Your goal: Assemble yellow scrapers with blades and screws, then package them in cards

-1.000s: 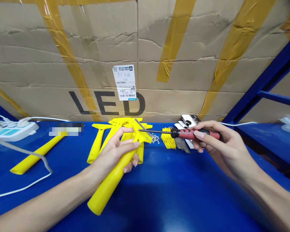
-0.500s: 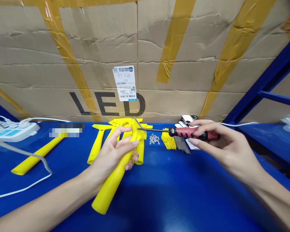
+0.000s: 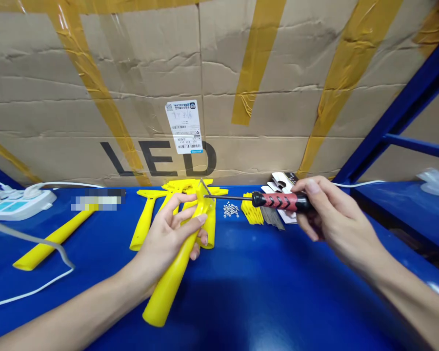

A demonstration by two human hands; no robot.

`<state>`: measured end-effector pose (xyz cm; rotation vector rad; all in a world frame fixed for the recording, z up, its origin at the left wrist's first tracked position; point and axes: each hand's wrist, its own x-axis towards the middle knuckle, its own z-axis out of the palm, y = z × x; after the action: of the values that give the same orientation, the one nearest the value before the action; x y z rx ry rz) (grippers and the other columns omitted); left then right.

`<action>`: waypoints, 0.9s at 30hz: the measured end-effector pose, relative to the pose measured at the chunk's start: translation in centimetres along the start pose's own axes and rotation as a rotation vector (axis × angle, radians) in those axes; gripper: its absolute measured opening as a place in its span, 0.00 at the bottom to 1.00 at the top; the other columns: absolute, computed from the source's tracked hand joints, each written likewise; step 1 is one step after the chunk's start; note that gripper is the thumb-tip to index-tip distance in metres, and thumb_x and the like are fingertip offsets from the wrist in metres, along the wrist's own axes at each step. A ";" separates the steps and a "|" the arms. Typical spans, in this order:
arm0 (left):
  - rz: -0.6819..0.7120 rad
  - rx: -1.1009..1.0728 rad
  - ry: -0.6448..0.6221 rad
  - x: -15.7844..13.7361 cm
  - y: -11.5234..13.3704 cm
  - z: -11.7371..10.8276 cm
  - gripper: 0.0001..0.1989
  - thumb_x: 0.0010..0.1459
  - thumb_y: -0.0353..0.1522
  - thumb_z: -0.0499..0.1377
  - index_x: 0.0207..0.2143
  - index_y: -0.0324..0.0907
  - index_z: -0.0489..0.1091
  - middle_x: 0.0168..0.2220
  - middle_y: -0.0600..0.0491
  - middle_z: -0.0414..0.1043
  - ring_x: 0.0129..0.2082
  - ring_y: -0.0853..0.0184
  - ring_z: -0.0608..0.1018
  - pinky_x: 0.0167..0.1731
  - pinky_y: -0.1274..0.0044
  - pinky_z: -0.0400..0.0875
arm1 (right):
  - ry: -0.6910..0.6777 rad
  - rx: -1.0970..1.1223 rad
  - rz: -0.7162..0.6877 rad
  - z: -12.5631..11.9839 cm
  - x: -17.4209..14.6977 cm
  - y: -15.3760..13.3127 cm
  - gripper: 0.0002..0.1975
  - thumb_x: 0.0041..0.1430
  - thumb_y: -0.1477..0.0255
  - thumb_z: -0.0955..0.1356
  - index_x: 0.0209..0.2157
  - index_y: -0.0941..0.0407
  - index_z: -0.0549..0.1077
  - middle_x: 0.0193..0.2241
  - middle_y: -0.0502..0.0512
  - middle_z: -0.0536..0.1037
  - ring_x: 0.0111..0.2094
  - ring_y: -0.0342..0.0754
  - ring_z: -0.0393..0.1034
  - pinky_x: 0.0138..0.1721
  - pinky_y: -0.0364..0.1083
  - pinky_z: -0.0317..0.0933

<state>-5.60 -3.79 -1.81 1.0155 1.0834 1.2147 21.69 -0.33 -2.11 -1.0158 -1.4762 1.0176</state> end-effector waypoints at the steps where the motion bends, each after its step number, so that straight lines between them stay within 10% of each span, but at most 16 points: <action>1: 0.000 0.003 -0.007 -0.1 0.1 0.1 0.25 0.52 0.34 0.71 0.45 0.47 0.59 0.26 0.59 0.73 0.17 0.73 0.72 0.14 0.84 0.66 | 0.008 0.026 0.019 0.0 0.0 0.0 0.15 0.68 0.54 0.65 0.40 0.52 0.69 0.23 0.46 0.70 0.14 0.38 0.60 0.15 0.41 0.54; 5: 0.028 0.033 -0.040 -0.2 0.0 0.1 0.23 0.55 0.34 0.69 0.46 0.47 0.59 0.23 0.60 0.71 0.14 0.75 0.69 0.15 0.84 0.66 | -0.093 0.154 0.003 -0.3 0.1 -0.2 0.16 0.59 0.60 0.74 0.46 0.49 0.70 0.39 0.52 0.77 0.28 0.45 0.72 0.31 0.46 0.70; 9: 0.019 0.026 -0.050 -0.5 -0.3 0.2 0.22 0.57 0.35 0.68 0.47 0.47 0.58 0.23 0.59 0.72 0.15 0.74 0.70 0.14 0.84 0.65 | -0.020 -0.005 -0.013 -0.7 0.3 0.0 0.15 0.64 0.54 0.68 0.38 0.52 0.71 0.22 0.46 0.69 0.15 0.39 0.59 0.15 0.41 0.53; 14: 0.035 0.016 0.009 -0.9 0.0 0.6 0.24 0.54 0.35 0.69 0.45 0.47 0.58 0.30 0.58 0.73 0.18 0.72 0.75 0.13 0.84 0.67 | -0.156 0.138 0.028 -0.9 0.3 0.0 0.15 0.59 0.61 0.74 0.45 0.48 0.71 0.41 0.52 0.76 0.29 0.45 0.73 0.29 0.46 0.69; 18: 0.043 0.005 0.001 -0.9 0.4 1.0 0.25 0.51 0.35 0.71 0.43 0.46 0.58 0.38 0.54 0.73 0.18 0.71 0.77 0.10 0.83 0.67 | -0.004 0.058 0.023 -0.6 0.2 0.0 0.14 0.64 0.54 0.68 0.38 0.50 0.71 0.22 0.46 0.69 0.14 0.38 0.56 0.14 0.41 0.49; 23: 0.069 0.002 0.005 -0.8 0.3 0.8 0.24 0.52 0.33 0.70 0.42 0.46 0.57 0.34 0.57 0.71 0.18 0.71 0.77 0.11 0.84 0.67 | -0.107 0.180 0.051 -0.3 0.1 0.0 0.16 0.57 0.60 0.74 0.44 0.48 0.70 0.39 0.52 0.77 0.28 0.45 0.71 0.29 0.47 0.69; 27: 0.071 0.000 -0.003 -0.7 -0.1 0.6 0.24 0.52 0.33 0.70 0.43 0.47 0.57 0.34 0.57 0.72 0.19 0.70 0.77 0.11 0.84 0.67 | -0.036 0.029 0.025 -0.1 0.1 0.0 0.15 0.64 0.53 0.68 0.38 0.51 0.68 0.19 0.44 0.68 0.14 0.39 0.56 0.15 0.40 0.49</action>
<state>-4.99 -4.46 -1.73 1.0631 1.0531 1.2697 21.72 -0.19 -2.08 -1.0021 -1.4769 1.0775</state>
